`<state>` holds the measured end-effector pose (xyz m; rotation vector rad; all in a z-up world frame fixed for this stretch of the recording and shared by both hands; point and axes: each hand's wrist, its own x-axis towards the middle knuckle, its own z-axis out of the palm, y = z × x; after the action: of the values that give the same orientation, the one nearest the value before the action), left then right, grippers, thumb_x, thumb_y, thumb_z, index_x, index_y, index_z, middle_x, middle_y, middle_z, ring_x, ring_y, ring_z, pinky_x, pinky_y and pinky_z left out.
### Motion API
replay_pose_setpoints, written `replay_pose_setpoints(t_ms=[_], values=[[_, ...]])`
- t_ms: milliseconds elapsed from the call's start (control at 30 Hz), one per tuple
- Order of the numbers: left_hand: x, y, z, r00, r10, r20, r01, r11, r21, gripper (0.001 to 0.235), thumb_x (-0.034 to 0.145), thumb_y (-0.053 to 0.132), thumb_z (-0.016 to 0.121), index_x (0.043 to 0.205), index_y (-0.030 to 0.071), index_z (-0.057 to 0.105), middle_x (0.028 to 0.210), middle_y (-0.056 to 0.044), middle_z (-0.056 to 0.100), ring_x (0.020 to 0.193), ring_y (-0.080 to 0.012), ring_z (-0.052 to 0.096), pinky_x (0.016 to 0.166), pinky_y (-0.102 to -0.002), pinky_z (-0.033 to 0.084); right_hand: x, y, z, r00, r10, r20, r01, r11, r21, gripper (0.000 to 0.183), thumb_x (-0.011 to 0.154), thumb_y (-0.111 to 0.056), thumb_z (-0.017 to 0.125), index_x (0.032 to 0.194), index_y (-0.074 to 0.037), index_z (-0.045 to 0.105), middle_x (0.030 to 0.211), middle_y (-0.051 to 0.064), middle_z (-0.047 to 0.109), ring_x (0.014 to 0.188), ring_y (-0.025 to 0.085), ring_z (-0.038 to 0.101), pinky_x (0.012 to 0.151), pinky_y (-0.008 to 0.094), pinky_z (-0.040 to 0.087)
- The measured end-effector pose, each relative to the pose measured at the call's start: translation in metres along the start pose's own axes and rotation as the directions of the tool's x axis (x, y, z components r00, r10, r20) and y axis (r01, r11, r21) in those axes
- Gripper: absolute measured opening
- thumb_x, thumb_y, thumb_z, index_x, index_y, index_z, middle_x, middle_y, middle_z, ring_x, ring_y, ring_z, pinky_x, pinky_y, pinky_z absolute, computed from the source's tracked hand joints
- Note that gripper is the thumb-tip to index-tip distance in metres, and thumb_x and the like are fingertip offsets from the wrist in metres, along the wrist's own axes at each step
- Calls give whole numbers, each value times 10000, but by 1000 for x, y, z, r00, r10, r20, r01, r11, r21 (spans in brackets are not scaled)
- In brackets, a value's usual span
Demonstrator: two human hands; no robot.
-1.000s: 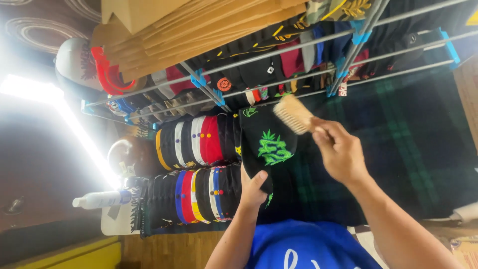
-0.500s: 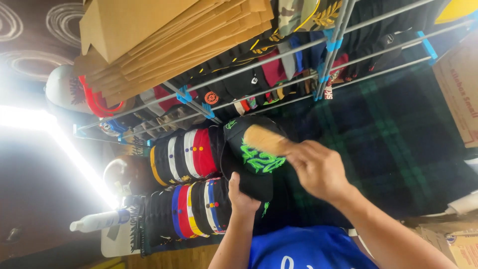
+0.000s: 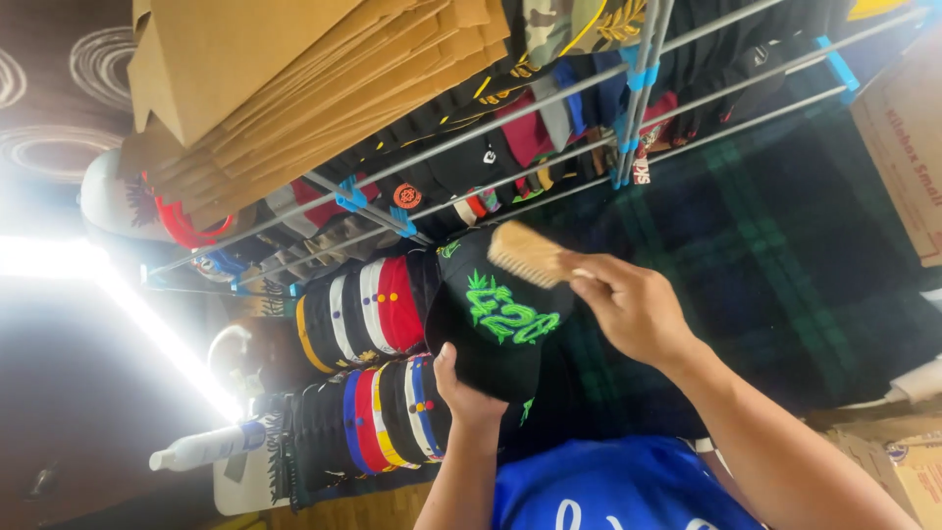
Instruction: The person uses a wooden brush to clean several black baseball caps one at a time. They hold each cap with the left hand and brush the front, sides, and brim with the right hand, then place the cap back on the table before picking up the next one.
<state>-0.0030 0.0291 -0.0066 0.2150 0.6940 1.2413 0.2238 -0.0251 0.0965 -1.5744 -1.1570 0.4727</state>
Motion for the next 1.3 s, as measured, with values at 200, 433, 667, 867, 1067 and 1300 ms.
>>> replay_pose_setpoints(t_ms=[200, 433, 667, 867, 1067, 1300], values=[[-16, 11, 16, 1000, -15, 18, 16, 999, -32, 475, 955, 434, 501, 1227, 77, 656, 1291, -206, 677, 1126, -342, 654, 1040, -486, 483, -25, 79, 10, 907, 407, 104, -389, 907, -161, 236, 1012, -275, 620, 1182, -204, 768, 1041, 120, 792, 997, 418, 718, 857, 555, 571], [-9, 6, 18, 998, -16, 54, 16, 1000, 5, 475, 1007, 428, 440, 1243, 79, 659, 1243, -185, 694, 1071, -312, 687, 1032, -451, 502, -47, 55, 15, 972, 145, -187, -173, 974, -143, 261, 971, -109, 714, 1192, -230, 780, 975, 76, 790, 877, 336, 743, 718, 433, 591], [-11, 0, 19, 999, -22, -24, 24, 998, 66, 445, 963, 394, 489, 1177, 57, 686, 1204, -252, 707, 1039, -352, 692, 1004, -460, 519, -35, 82, 17, 989, -114, -94, 63, 901, -428, 130, 919, -221, 687, 965, -273, 798, 856, -4, 746, 816, 271, 730, 682, 404, 589], [-24, 16, 29, 990, 0, -145, 2, 1000, 9, 453, 989, 438, 492, 1258, 114, 658, 1303, -182, 674, 1122, -303, 653, 1070, -459, 454, -53, 49, 18, 988, -78, -130, 53, 982, -183, 135, 917, -162, 736, 1030, -223, 779, 874, 28, 773, 786, 297, 744, 661, 392, 596], [-15, 24, 51, 992, -18, -126, 11, 998, -60, 617, 925, 549, 495, 1377, 136, 578, 1435, -160, 585, 1255, -325, 573, 1137, -533, 383, -80, 127, 37, 985, 115, -129, -128, 987, -98, 105, 948, -161, 720, 1052, -162, 730, 837, 122, 759, 778, 372, 729, 697, 464, 579], [-28, 14, 71, 1000, -24, 4, 24, 991, -130, 588, 928, 490, 552, 1338, 71, 586, 1381, -215, 604, 1277, -401, 562, 1109, -555, 416, -64, 50, 35, 927, -289, -240, 315, 946, 81, 94, 871, -75, 755, 870, -169, 760, 798, 19, 739, 679, 246, 711, 633, 322, 589]])
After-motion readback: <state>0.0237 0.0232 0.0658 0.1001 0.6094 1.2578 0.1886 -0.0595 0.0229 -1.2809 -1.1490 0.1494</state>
